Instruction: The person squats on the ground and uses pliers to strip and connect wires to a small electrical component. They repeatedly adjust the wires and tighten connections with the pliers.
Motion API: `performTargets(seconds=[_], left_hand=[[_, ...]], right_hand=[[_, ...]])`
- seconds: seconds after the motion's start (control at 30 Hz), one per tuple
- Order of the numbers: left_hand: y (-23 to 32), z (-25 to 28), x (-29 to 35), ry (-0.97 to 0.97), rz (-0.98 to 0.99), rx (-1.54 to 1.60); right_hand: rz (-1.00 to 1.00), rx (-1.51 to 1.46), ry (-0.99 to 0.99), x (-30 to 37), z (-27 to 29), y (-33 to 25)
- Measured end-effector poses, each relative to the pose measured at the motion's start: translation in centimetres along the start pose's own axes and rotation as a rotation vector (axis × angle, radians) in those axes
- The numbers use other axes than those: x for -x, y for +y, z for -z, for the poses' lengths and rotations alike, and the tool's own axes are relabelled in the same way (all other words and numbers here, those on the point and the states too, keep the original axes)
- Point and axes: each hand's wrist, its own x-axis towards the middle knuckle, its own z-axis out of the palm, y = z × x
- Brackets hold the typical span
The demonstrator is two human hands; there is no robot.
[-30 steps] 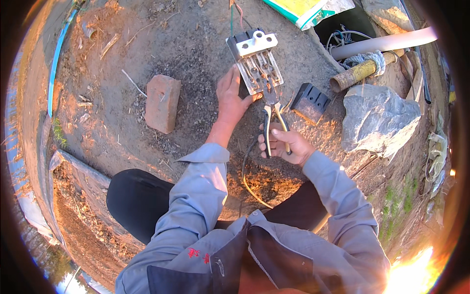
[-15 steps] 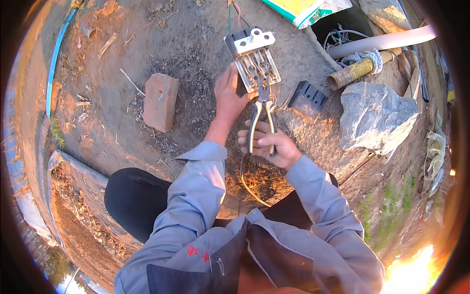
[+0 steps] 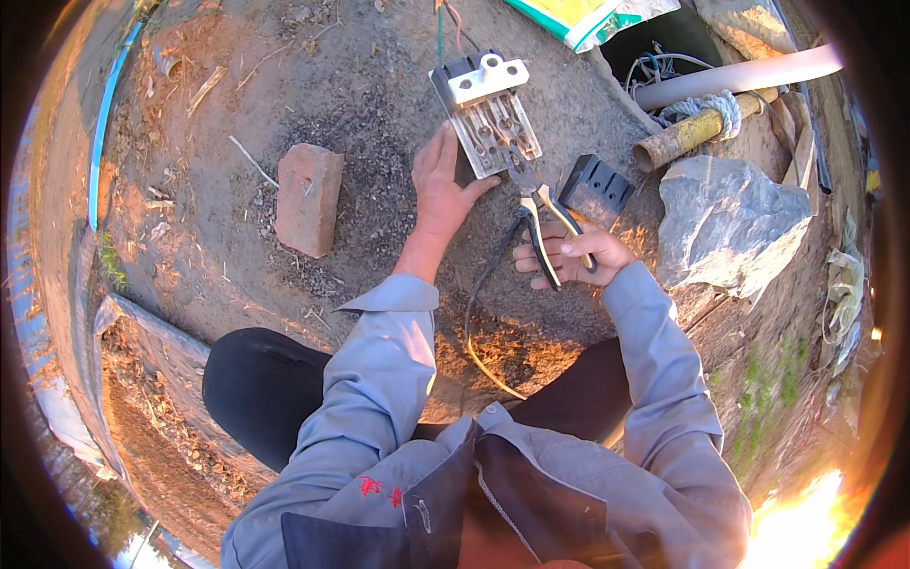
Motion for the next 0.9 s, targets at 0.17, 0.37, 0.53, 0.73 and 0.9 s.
performTargets(seconds=[0.17,0.37,0.53,0.73,0.9], left_hand=[[0.0,0.0,-0.1,0.002,-0.005,0.002],[0.0,0.0,0.0,-0.018,0.008,-0.005],[-0.2,0.0,0.0,-0.037,0.004,0.015],[-0.2,-0.6,0.1,0.018,0.007,0.013],[-1.1,-1.0,0.3,0.010,-0.033,-0.014]], right_hand=[[-0.052,-0.035,-0.073,-0.3,0.5,0.2],[-0.087,-0.188,-0.242,-0.9,1.3,0.5],[-0.091,-0.121,-0.051,-1.2,0.5,1.6],[0.149,-0.321,-0.034,-4.8,-3.2,6.9],[0.386,-0.439,0.081,-9.4,-8.4,10.0]])
